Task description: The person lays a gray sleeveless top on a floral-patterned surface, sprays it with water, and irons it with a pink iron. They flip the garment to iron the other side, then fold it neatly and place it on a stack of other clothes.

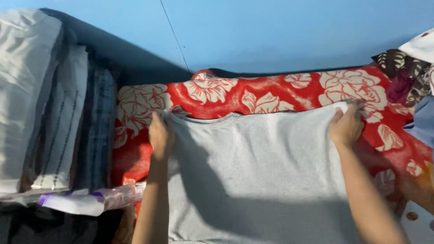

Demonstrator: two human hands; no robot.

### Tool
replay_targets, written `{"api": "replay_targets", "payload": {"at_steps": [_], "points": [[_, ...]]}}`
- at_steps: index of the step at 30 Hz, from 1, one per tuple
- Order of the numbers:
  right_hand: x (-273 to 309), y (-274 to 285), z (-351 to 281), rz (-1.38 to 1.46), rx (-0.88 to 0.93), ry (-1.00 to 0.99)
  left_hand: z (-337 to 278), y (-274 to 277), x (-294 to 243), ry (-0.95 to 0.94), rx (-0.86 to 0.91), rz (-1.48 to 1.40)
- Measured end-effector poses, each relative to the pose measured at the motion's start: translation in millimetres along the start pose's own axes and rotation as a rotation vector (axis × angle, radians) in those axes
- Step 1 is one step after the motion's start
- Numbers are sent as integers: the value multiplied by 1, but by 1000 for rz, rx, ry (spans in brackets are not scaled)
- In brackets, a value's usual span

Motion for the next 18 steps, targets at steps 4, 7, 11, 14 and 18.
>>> {"api": "replay_targets", "payload": {"at_steps": [4,7,11,14,18], "points": [[3,7,1,-11,-194,-55,2,5,15,14,-51,-84],[0,3,2,-52,-188,-46,3,9,8,-36,-86,119],[20,33,-1,146,-187,33,2,3,7,137,1,243],[33,72,-47,150,-164,120,-27,17,28,274,223,255],[22,109,-115,218,-31,85,-44,13,44,129,85,176]]}}
Point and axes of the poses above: each hand's wrist, its own z-axis towards the middle knuckle, its own y-axis out of the back of the hand, x = y × z, the point moved 2 cm from there along z, towards the middle knuckle, and after that the axes turned 13 degrees about -y, right-handed, at the moved point
